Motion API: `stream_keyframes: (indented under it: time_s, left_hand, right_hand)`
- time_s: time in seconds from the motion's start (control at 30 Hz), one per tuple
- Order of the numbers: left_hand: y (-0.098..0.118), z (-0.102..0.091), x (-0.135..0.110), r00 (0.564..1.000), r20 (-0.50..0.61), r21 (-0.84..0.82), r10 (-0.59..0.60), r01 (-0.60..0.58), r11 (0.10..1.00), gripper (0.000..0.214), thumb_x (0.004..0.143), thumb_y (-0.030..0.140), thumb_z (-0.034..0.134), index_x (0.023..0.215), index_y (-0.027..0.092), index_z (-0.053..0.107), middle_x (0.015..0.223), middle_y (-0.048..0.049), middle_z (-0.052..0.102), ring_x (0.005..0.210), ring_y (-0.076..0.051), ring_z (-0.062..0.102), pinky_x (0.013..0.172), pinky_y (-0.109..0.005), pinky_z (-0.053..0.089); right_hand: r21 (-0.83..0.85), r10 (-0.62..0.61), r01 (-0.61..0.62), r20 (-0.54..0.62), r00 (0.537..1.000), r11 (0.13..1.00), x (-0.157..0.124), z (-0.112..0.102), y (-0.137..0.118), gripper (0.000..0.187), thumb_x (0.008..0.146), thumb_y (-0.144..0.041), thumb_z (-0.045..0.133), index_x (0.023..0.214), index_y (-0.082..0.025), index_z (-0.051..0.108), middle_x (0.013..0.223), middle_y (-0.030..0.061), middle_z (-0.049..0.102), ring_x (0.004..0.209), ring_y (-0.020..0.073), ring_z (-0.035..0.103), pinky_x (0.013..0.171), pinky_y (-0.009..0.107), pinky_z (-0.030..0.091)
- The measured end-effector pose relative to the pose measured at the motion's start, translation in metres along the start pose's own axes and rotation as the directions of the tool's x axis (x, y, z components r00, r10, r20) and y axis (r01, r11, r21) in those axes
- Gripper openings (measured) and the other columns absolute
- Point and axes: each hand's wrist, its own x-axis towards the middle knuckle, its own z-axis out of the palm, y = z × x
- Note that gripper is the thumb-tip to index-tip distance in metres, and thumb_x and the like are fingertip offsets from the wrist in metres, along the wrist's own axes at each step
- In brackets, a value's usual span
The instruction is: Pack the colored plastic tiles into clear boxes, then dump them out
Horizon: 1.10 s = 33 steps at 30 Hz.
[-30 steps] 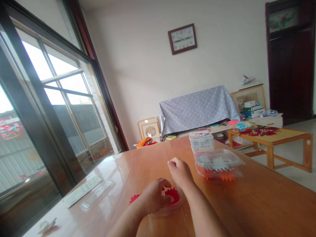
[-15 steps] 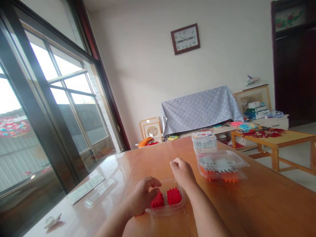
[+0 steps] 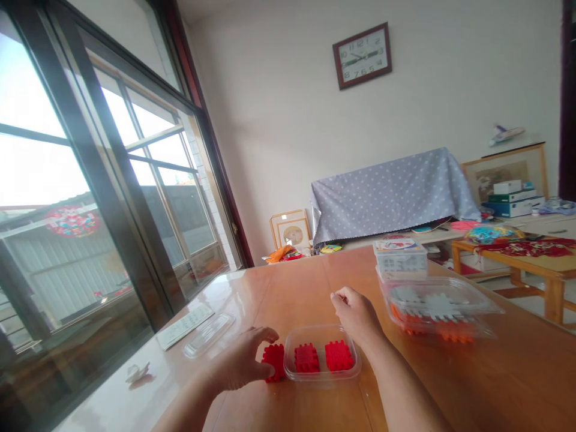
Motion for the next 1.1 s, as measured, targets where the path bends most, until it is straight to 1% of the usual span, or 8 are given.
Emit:
stream_keyframes:
  time_s: [0.1,0.33,0.43,0.53,0.67,0.77,0.93,1.1]
  left_hand:
    - [-0.004,0.007,0.002,1.0,-0.007,0.008,-0.01,0.01,1.0,0.056,0.065,0.025,0.074,0.121,0.026,0.065,0.115,-0.0037,0.067,0.106,-0.025,0.061,0.093,-0.032,0.048]
    - [-0.008,0.01,0.004,0.998,-0.065,-0.025,0.022,-0.024,0.999,0.051,0.065,0.018,0.071,0.115,0.023,0.063,0.111,-0.0041,0.066,0.102,-0.022,0.06,0.088,-0.03,0.048]
    - [-0.002,0.005,0.007,0.987,-0.15,-0.048,0.048,-0.056,0.997,0.046,0.068,0.015,0.067,0.113,0.023,0.062,0.113,-0.0042,0.066,0.102,-0.022,0.059,0.09,-0.03,0.047]
    - [0.018,0.001,0.013,0.975,-0.198,-0.042,0.1,-0.11,0.993,0.037,0.071,0.017,0.066,0.108,0.023,0.064,0.112,-0.0038,0.067,0.105,-0.022,0.059,0.093,-0.031,0.046]
    - [0.052,0.005,0.024,0.982,-0.129,0.001,0.14,-0.141,0.99,0.033,0.072,0.023,0.068,0.105,0.026,0.066,0.111,-0.0026,0.069,0.108,-0.026,0.057,0.093,-0.034,0.045]
    - [0.068,0.014,0.031,0.99,-0.053,0.056,0.129,-0.126,0.99,0.032,0.07,0.026,0.071,0.102,0.028,0.068,0.108,-0.003,0.07,0.108,-0.028,0.057,0.093,-0.038,0.044]
    - [0.07,0.025,0.037,0.995,-0.003,0.126,0.095,-0.094,0.988,0.032,0.069,0.027,0.071,0.101,0.029,0.07,0.108,-0.0052,0.071,0.107,-0.031,0.056,0.093,-0.041,0.043]
    - [0.068,0.022,0.036,0.997,-0.004,0.148,0.077,-0.076,0.986,0.034,0.065,0.027,0.072,0.099,0.029,0.073,0.107,-0.0062,0.071,0.105,-0.032,0.056,0.089,-0.04,0.044]
  right_hand:
    - [0.022,-0.004,0.004,0.005,1.0,1.0,-0.002,0.0,-0.002,0.034,0.09,-0.051,0.05,0.078,-0.022,0.064,0.059,-0.0028,0.063,0.052,0.0137,0.055,0.049,0.024,0.038]
    - [-0.022,0.002,-0.002,0.009,1.0,1.0,0.001,0.0,0.001,0.034,0.089,-0.05,0.05,0.078,-0.022,0.065,0.061,-0.0021,0.066,0.054,0.0149,0.058,0.052,0.026,0.039]
    - [-0.023,-0.006,0.006,0.003,1.0,1.0,0.002,0.0,0.001,0.034,0.09,-0.05,0.05,0.079,-0.022,0.066,0.063,-0.0011,0.068,0.06,0.0166,0.063,0.055,0.026,0.04]
    - [-0.032,-0.028,0.028,-0.009,1.0,0.999,0.001,-0.001,0.0,0.034,0.09,-0.049,0.051,0.077,-0.022,0.065,0.063,-0.0005,0.068,0.065,0.018,0.066,0.057,0.026,0.04]
    - [-0.041,-0.026,0.026,-0.009,1.0,0.999,0.0,-0.001,0.0,0.033,0.09,-0.049,0.05,0.077,-0.022,0.065,0.061,-0.0017,0.066,0.059,0.0168,0.063,0.054,0.026,0.038]
    - [-0.04,-0.035,0.034,-0.012,0.999,0.999,0.0,-0.003,-0.002,0.032,0.09,-0.048,0.05,0.076,-0.023,0.064,0.061,-0.002,0.067,0.058,0.0164,0.062,0.055,0.026,0.038]
    - [-0.02,-0.029,0.028,-0.022,0.999,0.999,-0.001,-0.005,-0.006,0.032,0.09,-0.047,0.05,0.076,-0.022,0.064,0.062,-0.0015,0.067,0.058,0.0162,0.061,0.054,0.026,0.038]
    - [-0.023,-0.036,0.036,-0.024,0.999,0.999,0.0,-0.006,-0.006,0.032,0.09,-0.047,0.05,0.076,-0.022,0.064,0.063,-0.0014,0.067,0.059,0.0163,0.061,0.055,0.026,0.039]
